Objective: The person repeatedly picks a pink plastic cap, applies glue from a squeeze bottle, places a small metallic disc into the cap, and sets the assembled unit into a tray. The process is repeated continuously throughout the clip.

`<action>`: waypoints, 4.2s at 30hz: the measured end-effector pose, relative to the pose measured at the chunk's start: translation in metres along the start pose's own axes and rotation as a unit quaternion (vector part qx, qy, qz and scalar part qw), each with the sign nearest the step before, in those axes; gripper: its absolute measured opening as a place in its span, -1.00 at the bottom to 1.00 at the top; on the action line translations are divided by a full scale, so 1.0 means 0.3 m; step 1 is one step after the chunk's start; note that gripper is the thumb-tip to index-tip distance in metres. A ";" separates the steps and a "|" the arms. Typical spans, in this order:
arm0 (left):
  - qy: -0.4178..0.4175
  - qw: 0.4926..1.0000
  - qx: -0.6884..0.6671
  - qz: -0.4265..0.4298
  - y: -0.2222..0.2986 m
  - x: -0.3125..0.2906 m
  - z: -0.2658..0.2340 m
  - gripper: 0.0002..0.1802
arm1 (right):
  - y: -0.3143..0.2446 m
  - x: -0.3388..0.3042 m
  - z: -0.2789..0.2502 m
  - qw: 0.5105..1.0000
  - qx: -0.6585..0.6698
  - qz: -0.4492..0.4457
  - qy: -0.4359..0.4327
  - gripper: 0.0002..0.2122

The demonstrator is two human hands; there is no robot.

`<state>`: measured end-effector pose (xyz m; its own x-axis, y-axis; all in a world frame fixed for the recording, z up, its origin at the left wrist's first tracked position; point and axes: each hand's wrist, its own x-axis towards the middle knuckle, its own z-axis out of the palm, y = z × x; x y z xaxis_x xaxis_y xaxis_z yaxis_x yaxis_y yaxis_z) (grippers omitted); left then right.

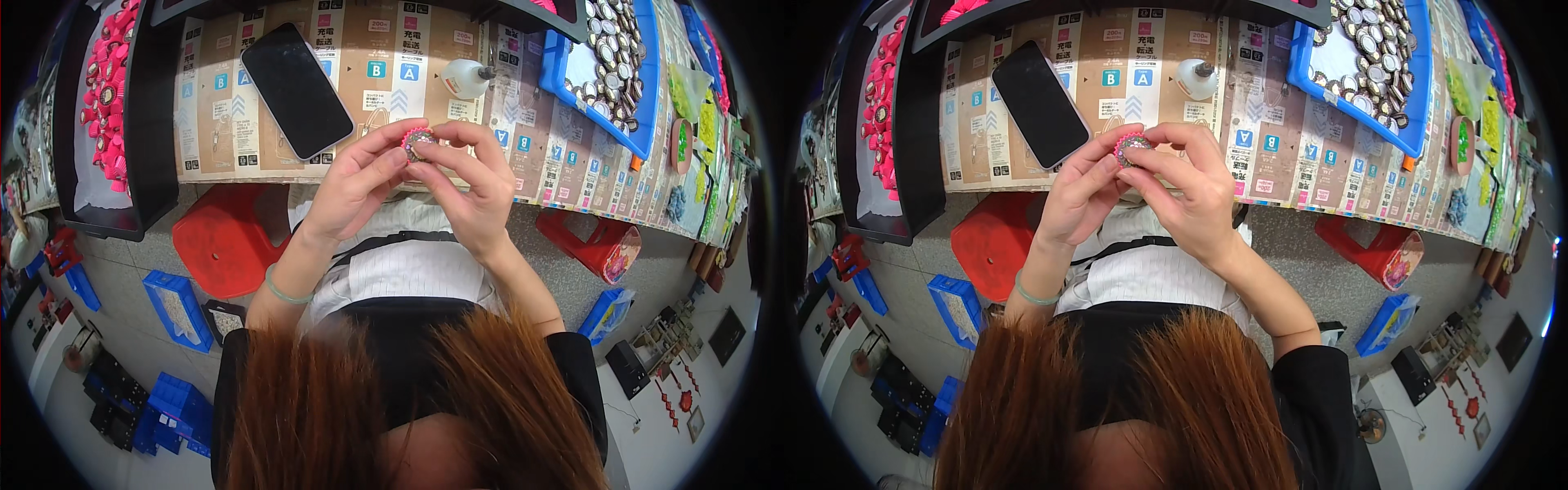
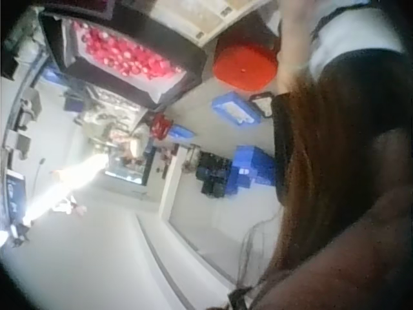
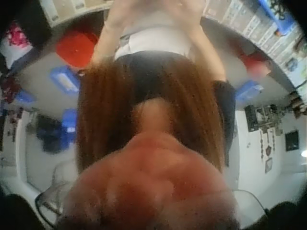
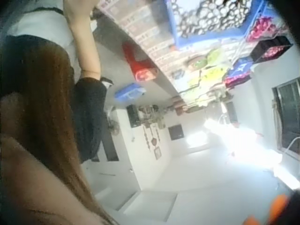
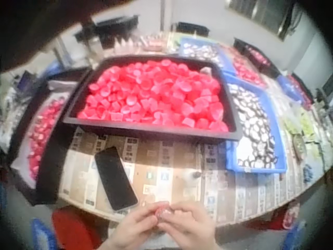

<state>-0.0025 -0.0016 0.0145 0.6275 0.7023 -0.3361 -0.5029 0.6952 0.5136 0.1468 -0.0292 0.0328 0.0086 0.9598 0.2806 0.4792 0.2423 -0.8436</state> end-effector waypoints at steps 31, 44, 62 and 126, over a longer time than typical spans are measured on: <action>0.234 0.879 0.343 0.235 0.155 0.003 -0.010 -0.78 | -0.016 -0.010 0.040 0.996 -0.026 -0.078 0.045 -0.40; 0.120 0.647 0.718 0.227 0.693 0.358 -0.058 -0.65 | 0.198 0.061 -0.053 0.988 -0.036 0.102 0.109 -0.41; 0.041 0.967 0.234 0.094 0.358 0.195 0.095 -0.68 | 0.073 0.042 -0.096 0.871 0.410 0.255 0.088 -0.62; 0.055 0.945 0.091 0.309 0.053 0.040 0.051 -0.46 | 0.224 0.082 0.031 0.972 0.119 0.123 0.162 -0.61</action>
<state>0.0061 0.0156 0.0305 0.1770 0.9842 -0.0022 -0.6363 0.1161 0.7627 0.1710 0.0121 -0.0212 0.3909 0.9075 0.1537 0.2114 0.0741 -0.9746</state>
